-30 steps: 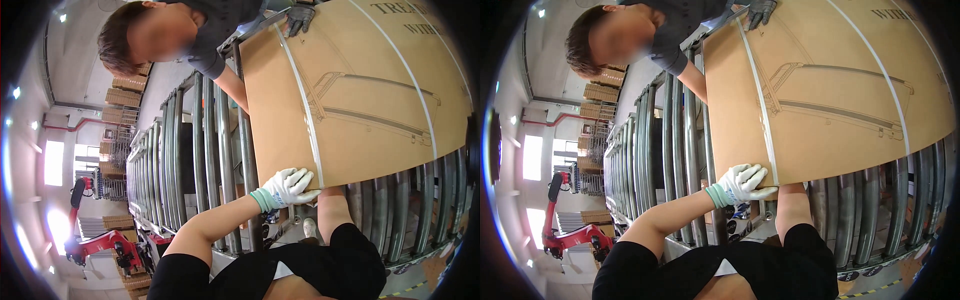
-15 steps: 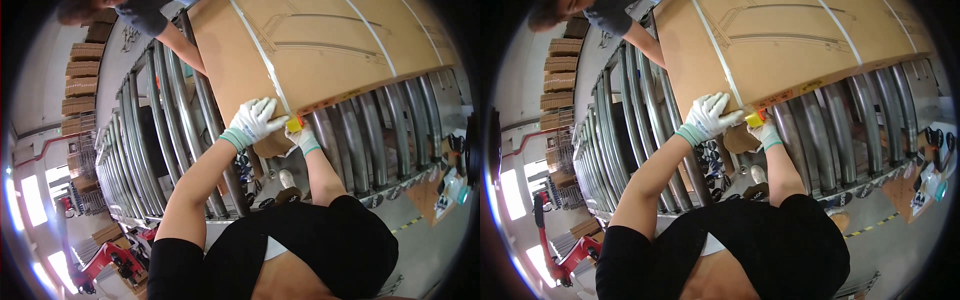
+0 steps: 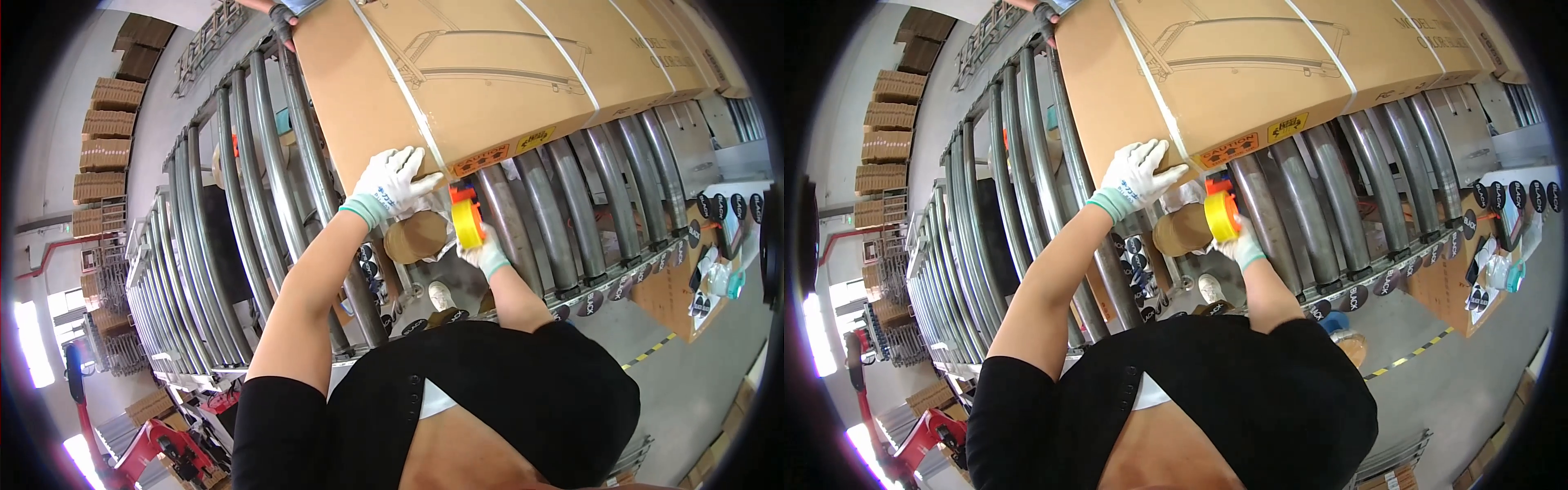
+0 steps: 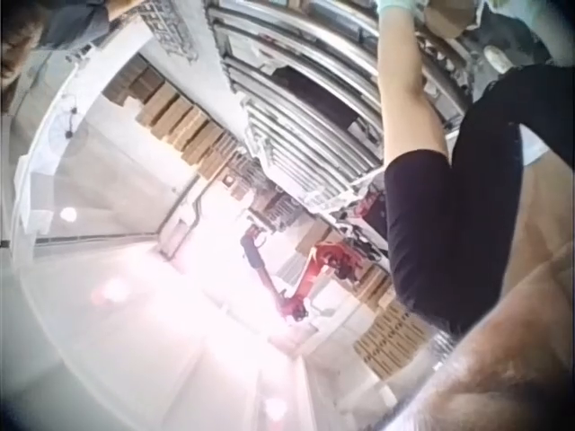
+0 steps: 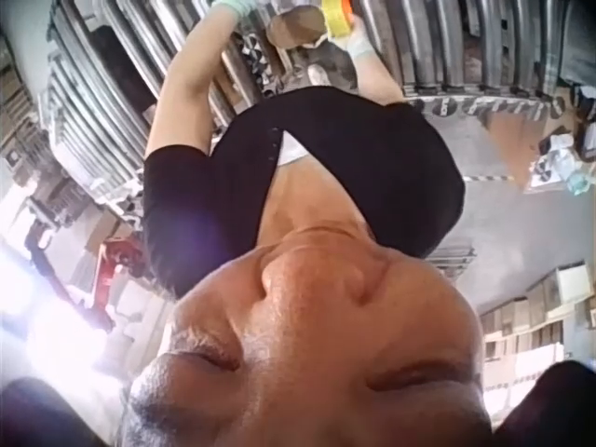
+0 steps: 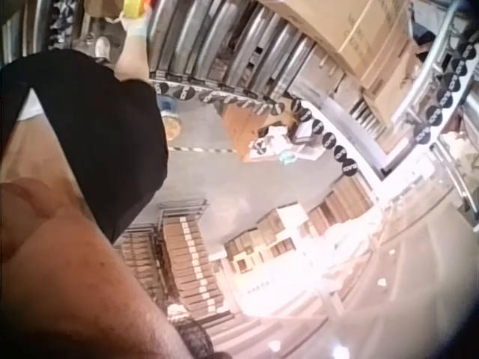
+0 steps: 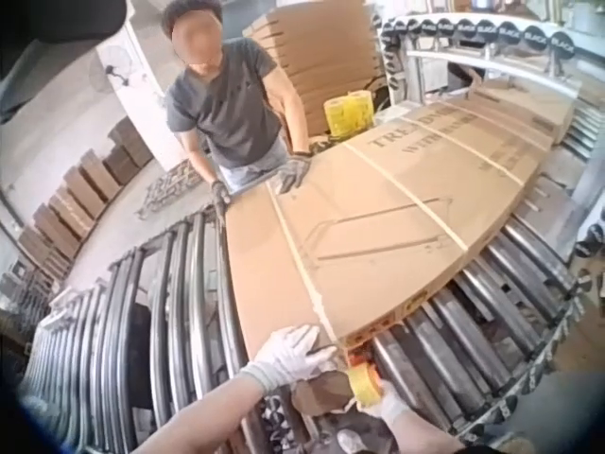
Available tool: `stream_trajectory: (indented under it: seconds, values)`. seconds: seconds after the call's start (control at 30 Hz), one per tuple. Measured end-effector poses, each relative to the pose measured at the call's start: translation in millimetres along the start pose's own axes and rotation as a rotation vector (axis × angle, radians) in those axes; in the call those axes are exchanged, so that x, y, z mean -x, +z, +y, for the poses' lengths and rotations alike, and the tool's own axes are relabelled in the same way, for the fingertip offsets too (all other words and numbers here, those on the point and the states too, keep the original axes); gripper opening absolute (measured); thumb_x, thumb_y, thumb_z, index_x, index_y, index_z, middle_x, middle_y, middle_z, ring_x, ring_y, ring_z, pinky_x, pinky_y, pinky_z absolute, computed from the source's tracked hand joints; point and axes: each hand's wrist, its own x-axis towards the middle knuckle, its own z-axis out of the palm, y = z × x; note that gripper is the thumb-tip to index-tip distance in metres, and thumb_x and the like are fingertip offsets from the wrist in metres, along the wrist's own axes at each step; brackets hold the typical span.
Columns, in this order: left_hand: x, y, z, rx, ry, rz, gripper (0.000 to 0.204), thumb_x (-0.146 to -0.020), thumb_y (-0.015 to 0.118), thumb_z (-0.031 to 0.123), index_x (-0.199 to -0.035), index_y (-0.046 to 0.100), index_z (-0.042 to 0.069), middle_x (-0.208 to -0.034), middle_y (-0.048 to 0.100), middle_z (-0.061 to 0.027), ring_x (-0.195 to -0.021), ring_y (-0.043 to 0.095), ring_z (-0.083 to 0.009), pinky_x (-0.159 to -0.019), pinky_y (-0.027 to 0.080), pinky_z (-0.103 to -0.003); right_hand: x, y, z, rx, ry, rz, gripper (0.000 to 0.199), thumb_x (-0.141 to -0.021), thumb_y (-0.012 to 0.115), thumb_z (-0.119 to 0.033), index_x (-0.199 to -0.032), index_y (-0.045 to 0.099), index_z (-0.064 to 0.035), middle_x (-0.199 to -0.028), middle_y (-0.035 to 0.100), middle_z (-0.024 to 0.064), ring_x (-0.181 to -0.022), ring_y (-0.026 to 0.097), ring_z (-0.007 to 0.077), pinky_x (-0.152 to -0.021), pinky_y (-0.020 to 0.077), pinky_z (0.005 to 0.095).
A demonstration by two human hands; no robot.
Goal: Applying labels and sealing treadmill boxes with tape on a conveyor belt in a factory setting.
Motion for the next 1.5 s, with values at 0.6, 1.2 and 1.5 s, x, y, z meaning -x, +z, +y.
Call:
stream_trajectory:
  seconds: [0.6,1.2,1.5]
  values:
    - [42.0,-17.7,15.1,0.145,-0.289,-0.03,0.049,-0.07,0.067,0.024,-0.118,0.066,0.023,-0.14,0.044,-0.0219,-0.132,0.04,-0.0368,-0.111,0.029,-0.049,221.3,262.0,27.0,0.279,0.181,-0.28,0.034,-0.09,0.053,-0.031,-0.105,0.06,-0.0015,-0.082,0.064,0.013,-0.071,0.063,0.0265,-0.058,0.0547,0.0373]
    - [136.0,-176.4,33.7,2.091,-1.08,0.862,0.042,-0.098,0.051,0.034,-0.118,0.058,-0.002,-0.112,0.066,-0.011,-0.105,0.062,-0.0213,-0.097,0.045,-0.037,176.0,278.7,124.9,1.954,-1.719,-0.579,0.073,-0.062,0.069,-0.006,-0.133,0.053,-0.0058,-0.099,0.055,0.0211,-0.086,0.06,0.0363,-0.079,0.0514,0.0403]
    - [124.4,-169.0,-8.4,2.233,-1.093,0.553,0.027,-0.091,0.059,0.021,-0.107,0.065,0.001,-0.1,0.069,-0.0088,-0.096,0.063,-0.017,-0.091,0.047,-0.033,212.4,278.8,87.9,1.646,-0.306,-0.801,0.073,-0.08,0.073,-0.013,-0.144,0.04,-0.0047,-0.14,0.05,0.0157,-0.127,0.048,0.0194,-0.106,0.0371,0.0335]
